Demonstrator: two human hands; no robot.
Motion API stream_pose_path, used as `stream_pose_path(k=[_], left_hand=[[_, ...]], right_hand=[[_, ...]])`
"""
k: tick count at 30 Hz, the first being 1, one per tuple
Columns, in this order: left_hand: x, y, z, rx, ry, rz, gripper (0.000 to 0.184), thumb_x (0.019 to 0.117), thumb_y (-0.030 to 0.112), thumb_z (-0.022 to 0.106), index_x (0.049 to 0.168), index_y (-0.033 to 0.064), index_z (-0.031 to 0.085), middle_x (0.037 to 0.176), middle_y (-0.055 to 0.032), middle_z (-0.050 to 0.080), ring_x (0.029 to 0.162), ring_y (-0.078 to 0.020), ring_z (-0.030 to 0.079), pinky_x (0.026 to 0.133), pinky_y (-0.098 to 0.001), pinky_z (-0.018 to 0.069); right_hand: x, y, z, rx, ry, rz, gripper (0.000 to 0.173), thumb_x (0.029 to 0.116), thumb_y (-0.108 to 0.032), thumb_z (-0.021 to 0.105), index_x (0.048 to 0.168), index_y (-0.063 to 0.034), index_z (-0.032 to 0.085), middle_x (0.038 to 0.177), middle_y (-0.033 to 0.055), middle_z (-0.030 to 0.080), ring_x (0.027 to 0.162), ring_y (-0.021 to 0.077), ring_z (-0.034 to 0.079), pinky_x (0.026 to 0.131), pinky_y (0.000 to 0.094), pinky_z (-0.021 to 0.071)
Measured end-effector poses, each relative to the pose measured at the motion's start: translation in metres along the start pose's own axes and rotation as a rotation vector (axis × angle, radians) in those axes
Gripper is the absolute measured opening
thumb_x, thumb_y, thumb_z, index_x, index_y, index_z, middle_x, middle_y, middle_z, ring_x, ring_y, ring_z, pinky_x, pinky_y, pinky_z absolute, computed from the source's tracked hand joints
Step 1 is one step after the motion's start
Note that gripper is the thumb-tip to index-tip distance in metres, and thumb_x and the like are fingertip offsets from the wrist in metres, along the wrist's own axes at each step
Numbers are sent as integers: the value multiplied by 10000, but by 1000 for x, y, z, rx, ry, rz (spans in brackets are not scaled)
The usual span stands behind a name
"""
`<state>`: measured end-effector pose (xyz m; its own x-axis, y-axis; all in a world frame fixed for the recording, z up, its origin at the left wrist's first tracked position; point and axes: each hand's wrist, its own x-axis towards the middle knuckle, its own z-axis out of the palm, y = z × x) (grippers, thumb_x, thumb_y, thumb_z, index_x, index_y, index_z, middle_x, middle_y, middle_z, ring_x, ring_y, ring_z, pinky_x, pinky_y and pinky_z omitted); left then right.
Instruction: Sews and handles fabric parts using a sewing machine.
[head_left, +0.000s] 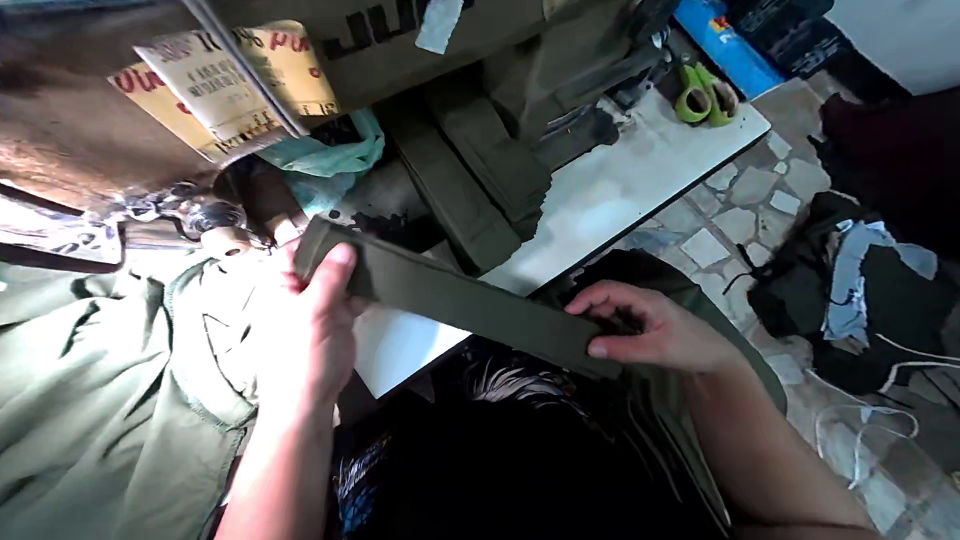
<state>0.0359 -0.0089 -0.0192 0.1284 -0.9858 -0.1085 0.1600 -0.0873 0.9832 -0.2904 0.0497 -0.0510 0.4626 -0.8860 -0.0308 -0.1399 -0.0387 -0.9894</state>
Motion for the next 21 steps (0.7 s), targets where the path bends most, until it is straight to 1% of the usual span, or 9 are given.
stream_pose_path(k=[2,4,6,7,9,12,14,18,21], left_hand=[[-11,-3,-20,245,121,85,127,987,149,629,1052,252,591,870,139,710,722,5,702,638,-201,617],[-14,-8,-39,707,198,219,248,970,233,660,1194,155,589,947,66,636,773,21,626,693,-175,544],[-16,-9,-44,1050,175,254,458,1020,223,600,1415,8,510,1224,-212,638,1045,-240,641,908,-416,508],[-17,-8,-43,1131,134,252,533,1030,206,565,1498,-14,434,1412,-282,544,1271,-368,568,1060,-531,432],[-18,-7,-34,1218,51,424,543,1012,229,534,1469,-54,456,1517,-338,411,1414,-476,409,1155,-604,308],[-10,1,4,1222,-177,627,451,993,248,535,1319,-54,610,1409,-312,534,1363,-490,460,1107,-616,360],[5,-3,32,1161,-330,685,416,980,236,542,1265,-40,667,1406,-288,565,1414,-504,414,1165,-614,308],[29,-13,60,1117,-491,608,410,958,213,499,1269,20,683,1525,-248,476,1507,-471,281,1221,-599,203],[21,-15,60,1020,-582,636,311,922,161,503,1088,32,731,1461,-230,549,1490,-453,333,1227,-586,215]], right_hand=[[13,-2,6,-63,-52,-10,243,900,-139,689,1117,-31,669,860,-95,661,780,-116,571,719,86,491],[28,-4,15,-209,-92,-38,217,916,-147,679,1102,-35,690,818,-36,653,715,-51,563,654,139,486],[39,-13,21,-454,-78,-11,233,925,-156,685,1137,-66,718,881,50,716,776,116,665,703,342,563],[41,-15,22,-541,-51,-12,249,930,-157,694,1160,-67,720,913,80,725,805,187,692,726,430,581],[45,-15,13,-652,64,-34,252,941,-166,674,1166,-61,716,896,81,707,772,206,677,695,445,583],[60,-21,-15,-785,309,115,314,964,-166,637,1232,-6,673,926,196,684,781,341,654,685,562,526],[77,-23,-35,-868,371,316,436,962,-190,620,1359,-18,564,1147,291,648,937,476,657,757,681,491],[99,-19,-52,-993,389,430,417,967,-91,578,1373,-5,541,1354,329,524,1074,539,618,835,689,487],[102,-12,-55,-1059,399,352,359,979,-101,597,1321,8,612,1352,328,534,1217,542,540,960,679,438]])
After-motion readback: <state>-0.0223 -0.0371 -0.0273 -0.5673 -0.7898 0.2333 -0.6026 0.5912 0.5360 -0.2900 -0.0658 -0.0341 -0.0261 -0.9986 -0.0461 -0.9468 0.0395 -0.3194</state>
